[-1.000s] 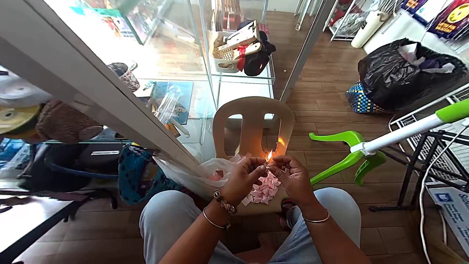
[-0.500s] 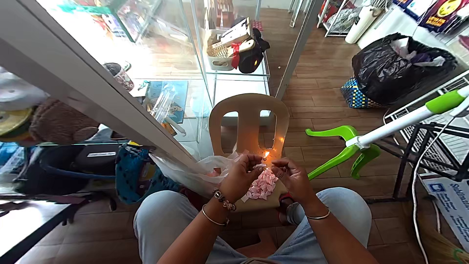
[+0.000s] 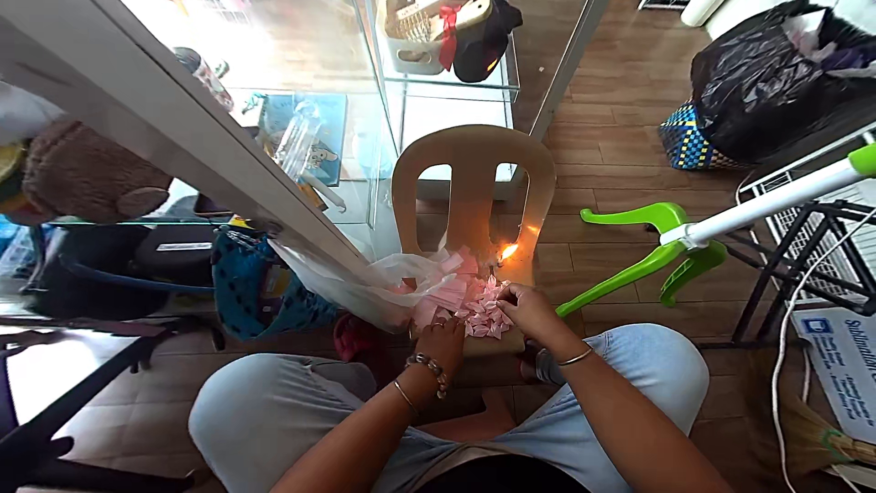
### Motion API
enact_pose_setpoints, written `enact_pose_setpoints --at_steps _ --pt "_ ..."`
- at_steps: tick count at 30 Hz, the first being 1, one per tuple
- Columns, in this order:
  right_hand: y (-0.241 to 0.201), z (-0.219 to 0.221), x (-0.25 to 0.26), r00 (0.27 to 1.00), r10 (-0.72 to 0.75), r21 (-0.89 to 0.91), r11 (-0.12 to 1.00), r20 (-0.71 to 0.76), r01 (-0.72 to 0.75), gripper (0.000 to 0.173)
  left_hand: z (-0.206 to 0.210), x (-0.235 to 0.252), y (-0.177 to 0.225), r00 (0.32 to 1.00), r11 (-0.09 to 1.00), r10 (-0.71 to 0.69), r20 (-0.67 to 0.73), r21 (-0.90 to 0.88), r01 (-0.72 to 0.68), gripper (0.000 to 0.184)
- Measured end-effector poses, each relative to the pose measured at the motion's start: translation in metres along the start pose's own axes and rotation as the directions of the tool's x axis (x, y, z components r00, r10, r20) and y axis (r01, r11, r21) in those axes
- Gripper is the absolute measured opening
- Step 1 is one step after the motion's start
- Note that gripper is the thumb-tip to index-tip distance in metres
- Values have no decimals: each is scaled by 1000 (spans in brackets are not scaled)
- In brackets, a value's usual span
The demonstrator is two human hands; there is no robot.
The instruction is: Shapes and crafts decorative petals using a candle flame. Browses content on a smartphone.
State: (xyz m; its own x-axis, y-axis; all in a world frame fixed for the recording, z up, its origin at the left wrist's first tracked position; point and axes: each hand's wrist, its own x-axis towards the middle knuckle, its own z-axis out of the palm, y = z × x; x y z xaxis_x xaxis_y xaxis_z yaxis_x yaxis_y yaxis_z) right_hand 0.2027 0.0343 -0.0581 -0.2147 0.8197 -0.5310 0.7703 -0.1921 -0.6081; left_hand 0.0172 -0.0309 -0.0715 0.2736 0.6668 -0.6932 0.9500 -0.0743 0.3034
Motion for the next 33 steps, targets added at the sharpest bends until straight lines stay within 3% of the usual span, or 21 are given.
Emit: enact_pose_setpoints --at_steps 2,5,8,12,14,17,19,21,23,25,30,33 --pt "2 1 3 996 76 -97 993 46 -71 27 19 6 5 999 998 -9 47 70 6 57" --pt "-1 -6 0 992 130 -148 981 1 -128 29 34 7 14 999 988 14 39 156 -20 50" --pt "-5 -17 -3 988 124 -112 985 -91 -134 28 34 3 17 997 975 73 -5 211 -70 41" --pt "-8 -20 -5 981 89 -80 991 -172 -103 23 27 2 16 995 970 93 47 221 -101 34" --pt "-10 -20 -6 984 60 -87 993 -170 -76 23 22 2 16 995 983 73 73 165 -84 33" --pt "-11 -19 -5 994 26 -69 997 -103 -33 30 2 5 8 999 978 43 12 -206 -39 34" --pt "-12 -18 -5 996 3 38 999 -91 1 26 -19 2 2 990 819 39 -135 -564 -109 37" --pt "-12 -16 -6 995 -11 192 981 -99 30 24 -32 1 -1 958 516 -62 -279 -831 -209 34" --pt "-14 -14 -7 996 -22 352 934 -88 51 27 -39 3 0 908 196 -207 -365 -924 -327 29" --pt "-18 -12 -10 1000 -29 501 865 -3 27 35 -42 5 0 878 -11 -316 -359 -924 -382 26" --pt "-23 5 -13 987 -83 719 694 137 -41 27 -41 5 5 908 -212 -324 -266 -915 -344 24" --pt "-26 6 -15 991 -54 777 626 126 -65 16 -40 2 8 911 -201 -315 -267 -919 -339 28"
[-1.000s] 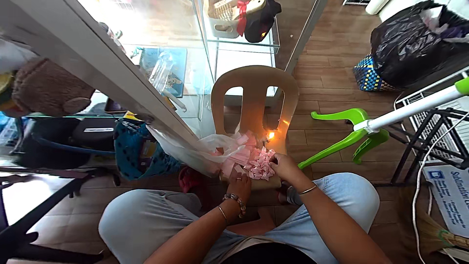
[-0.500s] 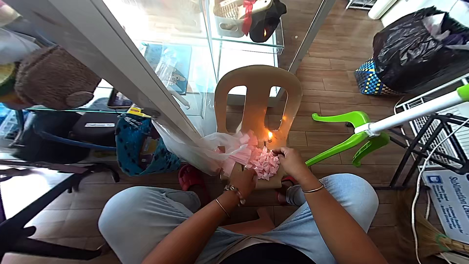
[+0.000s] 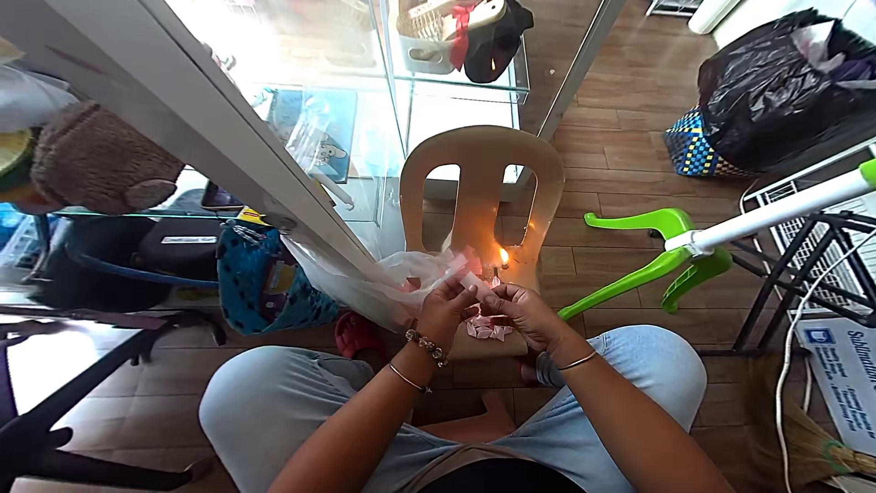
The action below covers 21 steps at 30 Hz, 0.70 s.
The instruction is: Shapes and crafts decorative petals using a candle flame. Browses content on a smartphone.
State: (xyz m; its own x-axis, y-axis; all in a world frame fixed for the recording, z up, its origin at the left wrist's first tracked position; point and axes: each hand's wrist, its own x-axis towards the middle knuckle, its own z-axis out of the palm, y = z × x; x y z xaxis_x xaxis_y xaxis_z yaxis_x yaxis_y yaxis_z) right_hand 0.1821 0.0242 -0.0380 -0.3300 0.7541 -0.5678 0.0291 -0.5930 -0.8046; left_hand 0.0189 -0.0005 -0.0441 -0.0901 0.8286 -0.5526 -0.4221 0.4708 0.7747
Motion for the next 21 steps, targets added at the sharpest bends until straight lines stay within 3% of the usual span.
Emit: enact_pose_setpoints --at_steps 2,4,7,9,11,13,15,18,21 --pt "-4 -1 -1 1000 15 21 1000 -27 -14 11 -3 0 -4 991 979 131 -3 160 -129 44" --pt "-7 -4 -1 998 28 15 1000 -56 -27 10 -11 4 -12 945 847 318 80 424 -321 52" --pt "-8 -7 -1 995 38 -13 999 -92 -40 12 -16 4 -15 789 397 524 321 728 -559 51" --pt "-7 -8 -3 996 43 -12 999 -84 -44 12 -16 5 -20 600 28 619 506 750 -661 38" --pt "-7 -9 -5 998 42 -13 999 -49 -43 11 -17 8 -24 459 -202 632 625 705 -680 26" --pt "-8 -9 -8 999 43 -17 999 -1 -43 9 -19 9 -26 423 -236 629 652 678 -696 17" --pt "-9 -10 -9 999 36 -24 999 33 -35 10 -20 8 -24 453 -187 623 638 684 -705 14" --pt "-12 -13 -10 999 15 -34 999 39 -13 13 -19 1 -14 622 -7 541 566 743 -670 16" --pt "-13 -16 -10 1000 -24 -81 996 17 26 11 -15 -10 4 823 273 312 475 785 -556 24"
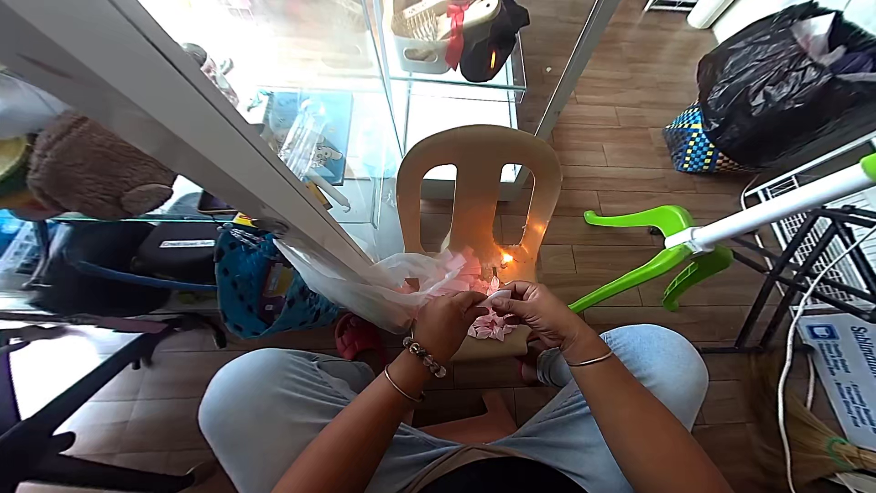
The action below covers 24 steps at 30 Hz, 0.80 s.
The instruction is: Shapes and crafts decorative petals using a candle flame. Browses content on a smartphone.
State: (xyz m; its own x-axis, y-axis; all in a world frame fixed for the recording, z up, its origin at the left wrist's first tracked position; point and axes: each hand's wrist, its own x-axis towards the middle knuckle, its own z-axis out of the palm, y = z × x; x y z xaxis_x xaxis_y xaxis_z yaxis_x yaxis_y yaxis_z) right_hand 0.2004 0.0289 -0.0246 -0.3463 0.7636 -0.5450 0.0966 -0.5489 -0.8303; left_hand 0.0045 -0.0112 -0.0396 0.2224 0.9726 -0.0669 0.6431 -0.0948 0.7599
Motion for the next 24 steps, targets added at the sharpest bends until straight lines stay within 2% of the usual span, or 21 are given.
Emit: enact_pose_setpoints --at_steps 2,5,10,13,14,16,19,21,24 --pt "1 -2 0 999 -48 -55 997 -8 48 9 -8 2 6 985 978 -116 124 -158 135 25" --pt "2 -3 1 993 -121 -107 987 -3 120 9 -14 4 10 958 887 -189 215 -381 260 20" --pt "4 -4 3 974 -226 -122 966 33 228 8 -15 4 8 949 777 -203 240 -550 305 15" --pt "8 -4 3 938 -346 -218 913 30 344 10 -14 4 9 908 658 -330 259 -626 418 15" --pt "12 -2 3 904 -426 -288 863 27 416 12 -13 5 9 887 591 -383 258 -669 450 15" --pt "21 3 4 783 -620 -475 673 54 566 14 -11 6 12 840 443 -473 264 -753 486 16" --pt "34 11 8 609 -780 -685 366 143 630 16 -10 7 15 784 230 -532 320 -836 498 13" --pt "37 14 9 571 -802 -744 272 175 611 17 -10 8 15 770 138 -529 358 -859 494 14" --pt "37 14 10 564 -805 -775 235 183 586 19 -11 9 14 778 78 -503 377 -876 475 20"
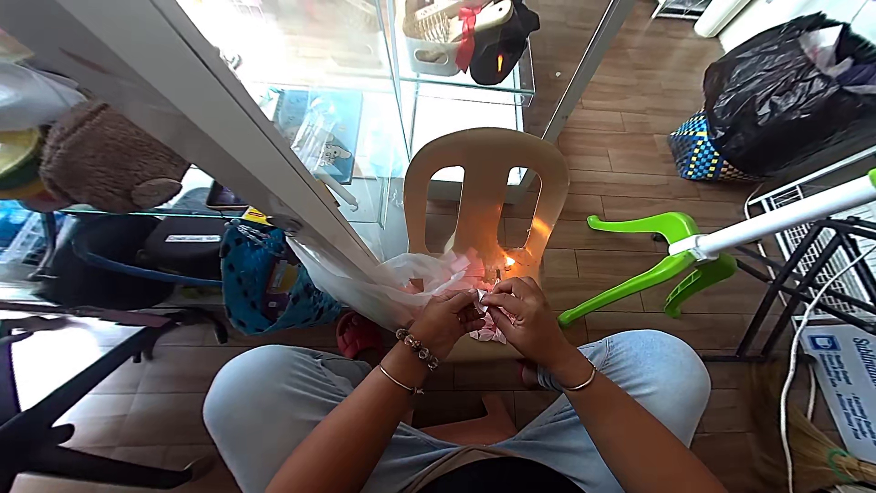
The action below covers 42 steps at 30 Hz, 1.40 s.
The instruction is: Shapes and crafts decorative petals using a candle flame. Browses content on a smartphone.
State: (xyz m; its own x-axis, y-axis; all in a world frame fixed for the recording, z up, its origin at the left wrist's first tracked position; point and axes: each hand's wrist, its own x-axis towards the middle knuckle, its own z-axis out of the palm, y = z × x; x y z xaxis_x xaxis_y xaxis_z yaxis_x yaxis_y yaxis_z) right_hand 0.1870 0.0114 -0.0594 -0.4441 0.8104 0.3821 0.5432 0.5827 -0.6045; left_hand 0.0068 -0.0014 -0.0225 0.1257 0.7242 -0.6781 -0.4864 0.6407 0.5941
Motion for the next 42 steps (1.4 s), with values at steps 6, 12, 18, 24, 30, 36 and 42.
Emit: enact_pose_setpoints --at_steps 6,12,18,24,30,36,42 --pt "0 -3 1 1000 10 -9 1000 5 -10 23 -3 -1 0 995 998 42 89 37 -45 8" --pt "-4 -8 3 972 231 360 905 35 -228 24 2 -2 -1 994 994 106 21 26 -106 10" --pt "-22 -9 11 750 578 720 366 321 -590 24 6 -2 -4 985 985 161 -69 -45 -164 10" --pt "-29 -9 19 584 677 784 16 448 -621 9 12 -3 -5 980 980 192 -44 -51 -194 13" --pt "-28 -11 21 538 698 798 -78 472 -598 6 15 -2 -5 974 974 224 -30 -23 -225 16" --pt "-23 -14 19 608 717 806 108 342 -582 3 19 -1 -3 984 983 177 -1 50 -177 24" --pt "1 -16 6 976 110 115 989 -188 -89 16 22 -9 11 992 995 -15 122 100 3 21"
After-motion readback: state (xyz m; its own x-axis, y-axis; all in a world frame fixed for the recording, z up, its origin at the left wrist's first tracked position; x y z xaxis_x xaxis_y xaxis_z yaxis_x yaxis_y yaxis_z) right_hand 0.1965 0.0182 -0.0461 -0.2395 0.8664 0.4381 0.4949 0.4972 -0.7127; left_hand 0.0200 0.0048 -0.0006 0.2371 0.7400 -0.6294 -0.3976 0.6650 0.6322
